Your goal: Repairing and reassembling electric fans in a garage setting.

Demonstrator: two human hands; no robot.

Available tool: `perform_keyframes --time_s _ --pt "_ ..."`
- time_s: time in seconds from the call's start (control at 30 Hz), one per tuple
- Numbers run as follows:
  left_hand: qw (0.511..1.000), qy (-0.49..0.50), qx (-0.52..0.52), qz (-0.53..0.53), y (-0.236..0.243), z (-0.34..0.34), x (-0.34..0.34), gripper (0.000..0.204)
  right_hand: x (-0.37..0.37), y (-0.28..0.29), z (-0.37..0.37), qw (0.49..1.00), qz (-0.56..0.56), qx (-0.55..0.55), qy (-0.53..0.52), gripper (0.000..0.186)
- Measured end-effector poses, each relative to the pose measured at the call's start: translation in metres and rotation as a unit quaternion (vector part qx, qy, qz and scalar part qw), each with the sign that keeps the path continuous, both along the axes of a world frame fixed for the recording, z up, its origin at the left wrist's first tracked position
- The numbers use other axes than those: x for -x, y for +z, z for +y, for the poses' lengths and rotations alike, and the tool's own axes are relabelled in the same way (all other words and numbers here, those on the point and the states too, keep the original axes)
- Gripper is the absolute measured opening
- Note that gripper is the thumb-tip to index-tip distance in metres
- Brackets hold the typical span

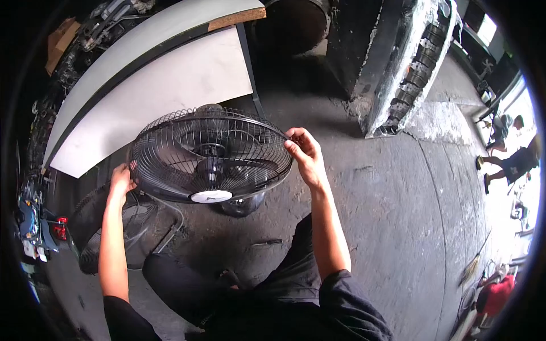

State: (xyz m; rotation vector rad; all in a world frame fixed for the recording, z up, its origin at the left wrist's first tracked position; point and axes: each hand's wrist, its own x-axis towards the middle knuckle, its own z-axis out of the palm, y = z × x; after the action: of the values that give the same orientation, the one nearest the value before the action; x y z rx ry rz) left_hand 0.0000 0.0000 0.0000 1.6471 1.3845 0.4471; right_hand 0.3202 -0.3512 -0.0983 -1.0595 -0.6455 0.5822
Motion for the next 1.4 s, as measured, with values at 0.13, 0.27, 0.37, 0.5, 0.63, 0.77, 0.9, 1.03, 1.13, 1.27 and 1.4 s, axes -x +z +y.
perform_keyframes --time_s 0.13,0.27,0.37,0.5,0.63,0.77,0.9,1.03,1.13,1.27,1.4 --pt "0.985 -0.018 -0.157 0.064 -0.010 -0.011 0.015 0.020 0.011 -0.012 0.008 0.972 0.119 -0.199 -0.046 0.010" --pt "0.991 0.007 -0.101 -0.092 -0.043 0.005 0.025 0.029 0.005 -0.013 0.016 0.960 0.137 -0.237 -0.065 0.013" --pt "0.949 0.034 0.027 -0.312 -0.067 0.004 0.024 0.061 0.005 -0.028 0.014 0.957 0.172 -0.216 -0.093 0.022" --pt "0.854 0.126 0.207 -0.461 -0.100 -0.017 0.021 0.067 0.005 -0.103 0.001 0.967 0.244 -0.038 -0.064 0.051" --pt "0.837 0.065 0.290 -0.459 -0.125 -0.055 0.021 0.071 0.042 -0.139 0.001 0.925 0.369 -0.041 0.080 0.050" --pt "0.829 0.039 0.325 -0.453 -0.145 -0.056 0.015 0.070 0.043 -0.138 -0.001 0.939 0.321 -0.069 0.097 0.037" --pt "0.839 0.054 0.322 -0.434 -0.149 -0.047 0.028 0.066 0.047 -0.139 0.003 0.935 0.345 -0.051 0.070 0.032" --pt "0.859 0.096 0.298 -0.405 -0.161 -0.052 0.028 0.065 0.052 -0.151 0.011 0.928 0.371 -0.001 0.041 0.030" --pt "0.857 0.116 0.302 -0.402 -0.155 -0.069 0.024 0.066 0.054 -0.158 0.016 0.933 0.359 0.004 0.028 0.029" --pt "0.856 0.109 0.294 -0.411 -0.149 -0.078 0.012 0.081 0.052 -0.163 0.029 0.944 0.326 0.050 -0.033 0.027" --pt "0.863 0.114 0.284 -0.403 -0.163 -0.069 0.011 0.087 0.052 -0.220 0.034 0.969 0.223 0.099 -0.048 0.027"
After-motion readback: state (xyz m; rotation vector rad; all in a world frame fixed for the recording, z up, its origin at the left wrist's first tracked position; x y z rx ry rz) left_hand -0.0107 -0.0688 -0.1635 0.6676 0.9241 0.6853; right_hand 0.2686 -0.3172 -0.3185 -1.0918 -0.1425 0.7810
